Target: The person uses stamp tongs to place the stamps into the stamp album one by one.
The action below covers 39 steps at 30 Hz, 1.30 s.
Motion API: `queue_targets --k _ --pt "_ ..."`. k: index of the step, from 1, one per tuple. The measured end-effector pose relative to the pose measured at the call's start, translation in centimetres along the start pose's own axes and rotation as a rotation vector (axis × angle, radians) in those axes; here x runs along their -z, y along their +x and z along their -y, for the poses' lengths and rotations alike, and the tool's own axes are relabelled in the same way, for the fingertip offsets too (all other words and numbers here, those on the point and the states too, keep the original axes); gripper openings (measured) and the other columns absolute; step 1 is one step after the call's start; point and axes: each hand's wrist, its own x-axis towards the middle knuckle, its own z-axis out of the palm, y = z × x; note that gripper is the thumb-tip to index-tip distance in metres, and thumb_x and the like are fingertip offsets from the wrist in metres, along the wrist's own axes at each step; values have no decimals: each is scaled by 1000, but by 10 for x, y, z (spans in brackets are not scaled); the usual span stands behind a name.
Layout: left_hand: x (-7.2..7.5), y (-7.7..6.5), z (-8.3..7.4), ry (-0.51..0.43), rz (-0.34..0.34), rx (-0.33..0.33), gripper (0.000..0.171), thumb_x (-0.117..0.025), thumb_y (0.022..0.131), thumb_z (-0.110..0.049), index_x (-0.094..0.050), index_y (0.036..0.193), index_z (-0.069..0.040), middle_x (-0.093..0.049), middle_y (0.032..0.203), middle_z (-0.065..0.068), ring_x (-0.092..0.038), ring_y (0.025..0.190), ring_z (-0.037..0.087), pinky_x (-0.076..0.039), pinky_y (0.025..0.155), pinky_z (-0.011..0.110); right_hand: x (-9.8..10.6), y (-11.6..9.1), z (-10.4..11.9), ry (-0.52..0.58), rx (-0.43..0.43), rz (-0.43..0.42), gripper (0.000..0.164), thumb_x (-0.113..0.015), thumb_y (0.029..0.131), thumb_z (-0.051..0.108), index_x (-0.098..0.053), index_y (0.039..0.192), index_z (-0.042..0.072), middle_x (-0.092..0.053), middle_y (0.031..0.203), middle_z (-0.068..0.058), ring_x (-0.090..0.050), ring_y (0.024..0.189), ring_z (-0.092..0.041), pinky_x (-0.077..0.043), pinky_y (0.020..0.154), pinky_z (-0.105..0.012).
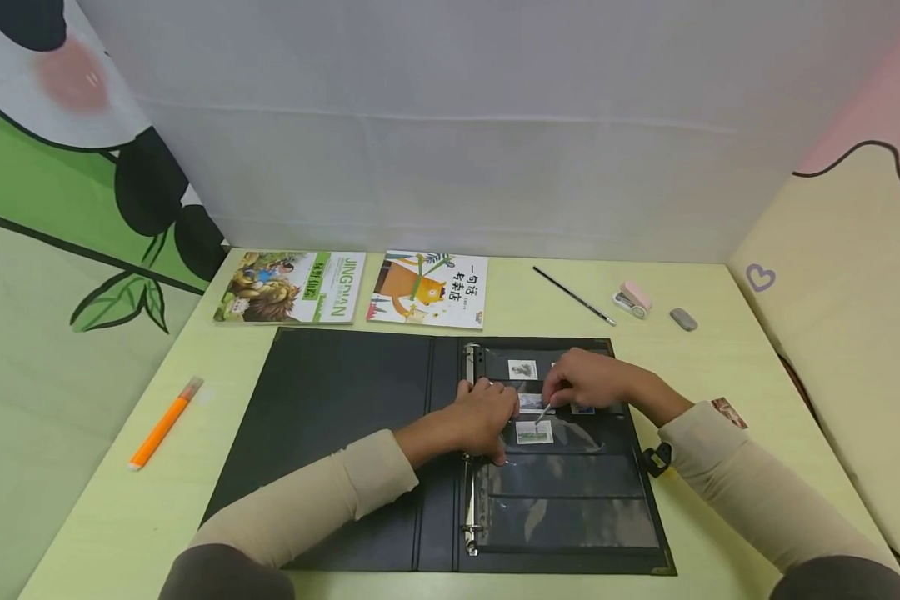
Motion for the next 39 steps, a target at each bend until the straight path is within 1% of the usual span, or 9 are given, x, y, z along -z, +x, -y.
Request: queue_targets --k 4,9,15,20,27,33,39 --pt "0 -1 0 -7 -9 -12 62 -88 63 -41 -49 109 -25 -55 110 -6 -44 105 18 -31 84 38 -5 4 4 14 22 38 12 -64 91 14 -74 90 20 -70 79 10 -57 66 2 -48 63 -20" --pt "-1 0 1 -6 -10 -19 61 -87 64 -41 -49 108 -25 -54 110 -6 -44 106 18 -31 85 37 -8 7 2 26 31 68 13 -65 90 12 -74 88 21 -70 78 10 -55 64 4 -47 63 -19" --pt "-1 -1 1 -4 -7 -24 61 -88 64 -41 -49 108 -25 -55 112 -5 -44 105 18 -31 85 38 -5 9 6 17 20 106 13 -65 89 11 -73 85 20 -67 73 11 -50 62 3 -44 61 -18" --pt "0 1 2 8 -1 -22 61 -87 64 -43 -49 109 -25 -55 113 -5 -44 105 18 -31 86 39 -1 10 6 23 23 132 13 -64 90 11 -73 86 20 -66 73 10 -50 62 3 -45 61 -18" --pt "1 1 2 11 8 -19 61 -87 64 -43 -49 108 -24 -54 111 -5 -43 103 18 -30 85 39 2 9 2 27 3 121 13 -64 91 12 -73 87 21 -69 78 10 -53 61 3 -46 61 -19" --pt "1 1 2 14 9 -18 61 -86 64 -43 -49 109 -24 -54 112 -5 -42 102 18 -30 86 39 0 10 3 2 25 101 15 -64 90 10 -73 85 22 -69 78 11 -52 63 3 -46 63 -19" --pt "-1 1 3 17 6 -21 61 -86 64 -44 -49 109 -25 -54 111 -5 -43 102 18 -30 85 39 -1 11 7 -13 25 91 15 -65 89 8 -73 84 20 -69 76 10 -51 61 3 -45 60 -18"
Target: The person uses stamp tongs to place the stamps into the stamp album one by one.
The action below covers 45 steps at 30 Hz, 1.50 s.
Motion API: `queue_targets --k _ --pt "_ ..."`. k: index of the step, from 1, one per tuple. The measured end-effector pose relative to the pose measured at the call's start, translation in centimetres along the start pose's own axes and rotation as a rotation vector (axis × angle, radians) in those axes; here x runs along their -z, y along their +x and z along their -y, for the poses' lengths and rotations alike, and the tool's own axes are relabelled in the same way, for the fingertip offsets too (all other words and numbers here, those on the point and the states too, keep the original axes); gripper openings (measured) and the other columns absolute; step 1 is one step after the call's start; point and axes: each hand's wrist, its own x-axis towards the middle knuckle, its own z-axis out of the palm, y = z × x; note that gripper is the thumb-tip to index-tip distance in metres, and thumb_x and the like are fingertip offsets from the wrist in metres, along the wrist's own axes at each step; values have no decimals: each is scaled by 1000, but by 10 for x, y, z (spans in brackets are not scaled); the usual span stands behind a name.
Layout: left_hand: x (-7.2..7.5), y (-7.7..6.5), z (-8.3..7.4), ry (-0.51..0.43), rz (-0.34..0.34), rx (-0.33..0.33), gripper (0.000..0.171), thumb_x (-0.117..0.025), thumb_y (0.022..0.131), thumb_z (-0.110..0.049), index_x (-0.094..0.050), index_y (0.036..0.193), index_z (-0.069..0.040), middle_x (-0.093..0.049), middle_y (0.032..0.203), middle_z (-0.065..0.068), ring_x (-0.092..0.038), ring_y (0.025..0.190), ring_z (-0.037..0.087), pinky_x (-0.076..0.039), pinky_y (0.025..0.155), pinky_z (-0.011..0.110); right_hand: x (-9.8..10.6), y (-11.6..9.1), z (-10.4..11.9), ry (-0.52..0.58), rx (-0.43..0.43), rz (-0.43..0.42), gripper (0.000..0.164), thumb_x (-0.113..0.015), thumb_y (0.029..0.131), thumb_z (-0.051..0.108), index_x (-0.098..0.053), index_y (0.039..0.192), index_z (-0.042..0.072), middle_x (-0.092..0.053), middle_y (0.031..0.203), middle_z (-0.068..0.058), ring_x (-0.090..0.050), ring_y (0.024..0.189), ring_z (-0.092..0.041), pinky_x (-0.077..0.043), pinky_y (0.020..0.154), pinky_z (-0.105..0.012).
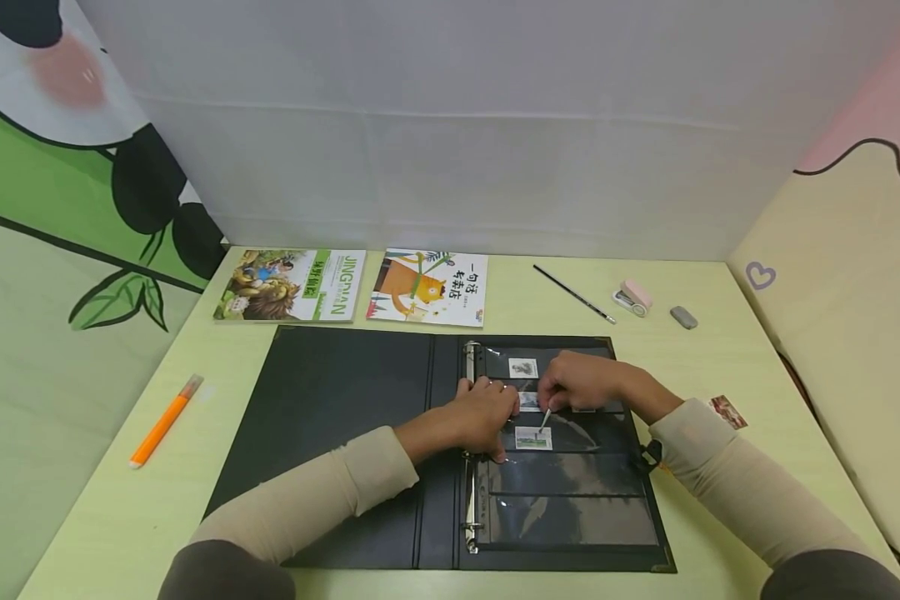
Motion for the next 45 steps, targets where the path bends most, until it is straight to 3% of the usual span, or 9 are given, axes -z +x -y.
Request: queue_targets --k 7,12,24,28,32,39,45 --pt "0 1 0 -4 5 -4 62 -87 64 -44 -49 109 -24 -54 113 -5 -43 102 18 -31 86 39 4 -8 -6 41 -38 24 14 -62 92 11 -73 89 19 -69 78 7 -53 62 2 -46 63 -20" --pt "1 0 -1 -2 3 -10 62 -86 64 -44 -49 111 -24 -55 114 -4 -44 103 18 -31 87 40 12 -30 -26 71 -101 -27 12 -61 93 14 -72 95 20 -68 81 8 -54 66 -1 -46 65 -23" --pt "4 -2 1 -6 2 -13 62 -86 65 -44 -50 112 -24 -55 115 -5 -45 105 18 -31 89 40 12 -119 -73 117 -324 -219 10 -60 94 16 -69 98 19 -67 86 4 -49 71 -3 -42 65 -21" --pt "3 -2 1 -13 0 -20 62 -86 65 -44 -50 111 -24 -55 113 -5 -44 105 17 -31 88 39 10 -154 -82 89 -395 -290 14 -60 94 18 -71 102 18 -71 97 4 -55 77 -1 -46 69 -22" --pt "4 -2 1 -17 0 -30 61 -85 66 -43 -50 112 -24 -55 114 -4 -44 105 17 -30 88 39 8 -190 -87 51 -471 -347 15 -59 95 17 -72 102 15 -71 94 3 -53 74 0 -45 66 -22" --pt "1 -1 2 -18 -1 -27 62 -86 65 -44 -49 111 -24 -55 113 -5 -44 105 17 -30 88 39 -5 -243 -101 62 -601 -336 18 -55 97 20 -70 103 10 -68 94 0 -52 77 5 -45 65 -23" --pt "0 1 2 -11 4 -27 61 -85 66 -45 -49 111 -25 -54 114 -5 -43 104 17 -30 88 39 -21 -268 -111 99 -686 -324 21 -55 98 24 -70 101 9 -66 89 1 -51 74 -1 -42 62 -24"
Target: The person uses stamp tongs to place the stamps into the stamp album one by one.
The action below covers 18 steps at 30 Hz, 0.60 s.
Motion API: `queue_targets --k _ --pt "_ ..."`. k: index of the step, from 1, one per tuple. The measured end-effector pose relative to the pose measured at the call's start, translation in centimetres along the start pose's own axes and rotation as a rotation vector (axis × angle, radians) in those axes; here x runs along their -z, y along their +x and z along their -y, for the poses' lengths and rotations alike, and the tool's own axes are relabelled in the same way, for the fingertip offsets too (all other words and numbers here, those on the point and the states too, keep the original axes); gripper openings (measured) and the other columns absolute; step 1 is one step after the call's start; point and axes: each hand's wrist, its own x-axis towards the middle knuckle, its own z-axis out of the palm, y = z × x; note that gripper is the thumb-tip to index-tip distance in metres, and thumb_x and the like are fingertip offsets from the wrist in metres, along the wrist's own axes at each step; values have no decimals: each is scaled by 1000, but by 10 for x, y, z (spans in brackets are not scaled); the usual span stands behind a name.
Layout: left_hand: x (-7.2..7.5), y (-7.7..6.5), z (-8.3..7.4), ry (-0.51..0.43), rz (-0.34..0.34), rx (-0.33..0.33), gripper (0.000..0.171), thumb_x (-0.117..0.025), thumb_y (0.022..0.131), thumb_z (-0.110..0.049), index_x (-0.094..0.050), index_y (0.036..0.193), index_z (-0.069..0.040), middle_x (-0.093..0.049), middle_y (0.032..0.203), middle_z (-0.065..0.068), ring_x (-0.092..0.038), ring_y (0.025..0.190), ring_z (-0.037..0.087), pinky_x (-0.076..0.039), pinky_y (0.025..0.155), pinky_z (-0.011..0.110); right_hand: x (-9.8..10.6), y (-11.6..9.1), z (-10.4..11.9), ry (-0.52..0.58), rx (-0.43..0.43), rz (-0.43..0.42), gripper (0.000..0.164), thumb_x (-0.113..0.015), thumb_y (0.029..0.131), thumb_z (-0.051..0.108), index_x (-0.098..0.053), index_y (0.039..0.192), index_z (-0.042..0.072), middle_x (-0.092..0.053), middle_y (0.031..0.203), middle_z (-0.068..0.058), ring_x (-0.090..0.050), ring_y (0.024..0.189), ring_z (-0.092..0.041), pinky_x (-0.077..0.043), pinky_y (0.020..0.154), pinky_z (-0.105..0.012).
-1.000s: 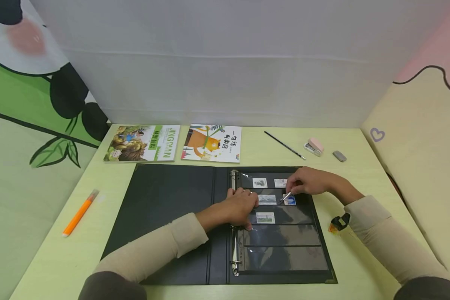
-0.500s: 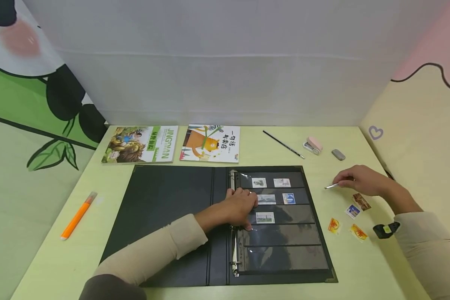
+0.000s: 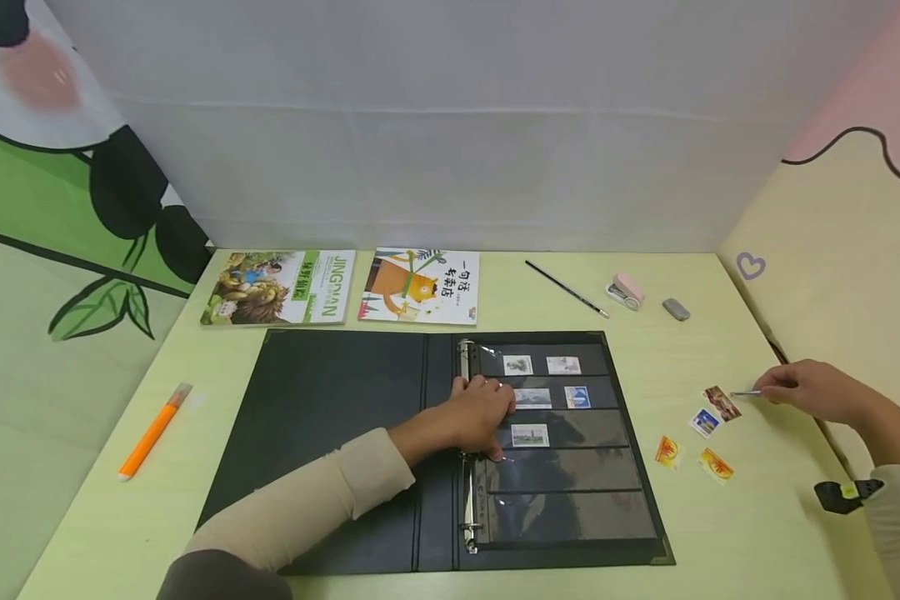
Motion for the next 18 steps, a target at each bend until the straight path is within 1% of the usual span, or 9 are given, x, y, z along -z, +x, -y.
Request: queue_targets --k 1,3,8,10,14,18 --pt "0 0 0 1 1 -1 61 -85 66 -45 -49 111 -25 -54 114 -5 -43 103 17 -30 88 39 -2 -1 -3 5 -18 0 22 -55 98 25 -70 100 9 -65 89 2 -50 73 -1 -42 62 -24" --pt "0 0 0 3 4 0 61 -85 66 -45 -49 111 -25 -54 114 -5 -43 103 17 -30 89 39 -6 -1 -7 11 -10 -4 20 -55 97 23 -70 99 10 -65 88 3 -48 72 0 -40 62 -23" --pt "-1 1 1 5 6 0 60 -85 67 -45 -49 111 -25 -54 115 -5 -43 104 17 -30 89 39 -12 3 -8 25 34 -24 16 -57 96 21 -71 98 14 -66 92 4 -48 76 5 -40 65 -21" --pt "-1 2 1 4 4 -3 60 -85 67 -45 -49 111 -25 -54 115 -4 -43 104 17 -30 89 39 -11 5 -7 1 34 -46 15 -58 96 22 -71 98 15 -68 93 3 -48 76 6 -42 66 -21" --pt "-1 2 0 4 5 2 61 -84 67 -45 -49 112 -25 -54 115 -4 -43 104 17 -30 89 39 -6 9 -5 -47 43 -117 14 -59 95 19 -70 98 12 -69 94 -1 -48 75 8 -44 64 -22" --pt "-1 1 0 9 8 2 60 -85 67 -45 -49 112 -25 -54 115 -5 -43 105 17 -30 89 39 -7 15 6 -29 92 -171 12 -59 95 16 -69 97 10 -66 87 0 -46 71 6 -42 61 -21"
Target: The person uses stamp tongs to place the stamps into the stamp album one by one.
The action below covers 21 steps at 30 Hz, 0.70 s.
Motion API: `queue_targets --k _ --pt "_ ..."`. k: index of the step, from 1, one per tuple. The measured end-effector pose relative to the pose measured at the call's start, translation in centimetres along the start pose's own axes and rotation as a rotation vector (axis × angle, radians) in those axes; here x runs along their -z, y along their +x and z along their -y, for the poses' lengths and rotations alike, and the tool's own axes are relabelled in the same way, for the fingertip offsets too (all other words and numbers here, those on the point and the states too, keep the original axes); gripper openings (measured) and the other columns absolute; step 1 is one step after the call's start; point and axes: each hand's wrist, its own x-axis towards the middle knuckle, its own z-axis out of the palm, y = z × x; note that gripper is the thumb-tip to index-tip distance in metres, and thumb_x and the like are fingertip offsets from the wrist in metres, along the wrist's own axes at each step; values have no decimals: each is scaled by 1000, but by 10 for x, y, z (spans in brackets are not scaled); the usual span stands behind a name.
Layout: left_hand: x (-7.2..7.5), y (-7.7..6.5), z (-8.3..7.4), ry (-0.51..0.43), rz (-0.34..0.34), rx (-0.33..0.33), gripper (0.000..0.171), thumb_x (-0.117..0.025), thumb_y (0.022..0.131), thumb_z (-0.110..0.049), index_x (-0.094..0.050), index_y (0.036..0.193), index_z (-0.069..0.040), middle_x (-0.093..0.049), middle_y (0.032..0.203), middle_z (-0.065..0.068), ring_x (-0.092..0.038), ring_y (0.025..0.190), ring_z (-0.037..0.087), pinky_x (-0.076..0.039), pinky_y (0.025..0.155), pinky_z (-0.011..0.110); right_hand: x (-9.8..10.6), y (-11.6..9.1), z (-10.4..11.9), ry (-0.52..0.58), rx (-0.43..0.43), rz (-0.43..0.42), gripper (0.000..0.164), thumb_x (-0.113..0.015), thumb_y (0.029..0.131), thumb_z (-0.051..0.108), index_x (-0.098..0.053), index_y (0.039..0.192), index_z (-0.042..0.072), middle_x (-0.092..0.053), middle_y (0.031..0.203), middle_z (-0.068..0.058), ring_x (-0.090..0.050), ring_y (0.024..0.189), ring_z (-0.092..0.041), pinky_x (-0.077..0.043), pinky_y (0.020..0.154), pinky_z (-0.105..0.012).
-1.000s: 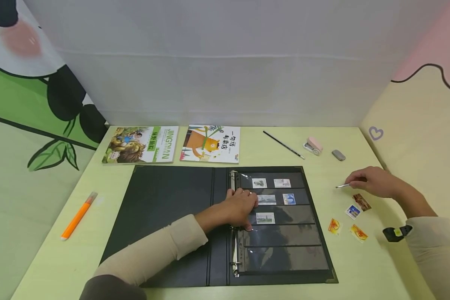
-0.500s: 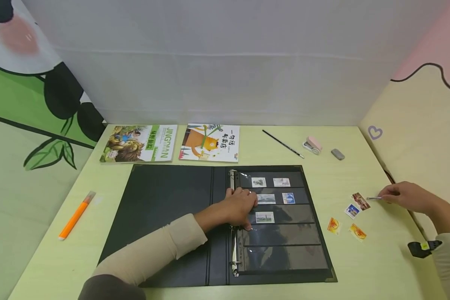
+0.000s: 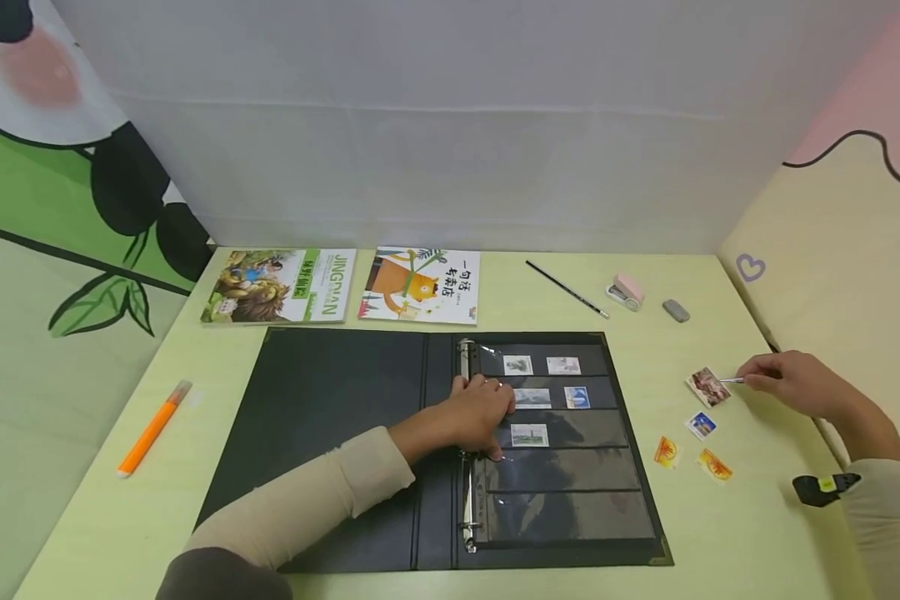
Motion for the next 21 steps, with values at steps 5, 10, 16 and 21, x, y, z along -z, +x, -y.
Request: queue_targets --k 5,10,16,21 --pt "0 -3 1 1 -10 -8 61 -84 67 -45 -49 112 -25 -54 115 -5 -43 105 16 -30 89 39 -8 19 30 51 103 -42 10 -60 94 12 -70 94 12 -65 83 2 -46 69 4 -42 60 -21" --pt "1 -4 -1 3 -1 -3 61 -83 68 -46 -49 113 -25 -53 113 -6 -42 102 16 -29 87 38 -12 44 66 99 183 -12 12 -58 95 12 -70 97 11 -69 88 -1 -51 72 1 -45 63 -22" --pt "2 -4 -1 4 13 1 61 -83 68 -46 -48 113 -25 -53 113 -7 -41 101 15 -28 88 38 -22 75 103 135 283 58 12 -59 94 11 -70 94 12 -67 82 -1 -43 63 0 -39 57 -21" --pt "3 -3 -2 -3 6 4 62 -84 67 -45 -49 113 -24 -54 114 -6 -42 103 16 -29 88 38 -34 98 130 106 366 145 11 -60 94 14 -71 93 14 -63 74 2 -40 58 0 -36 56 -21"
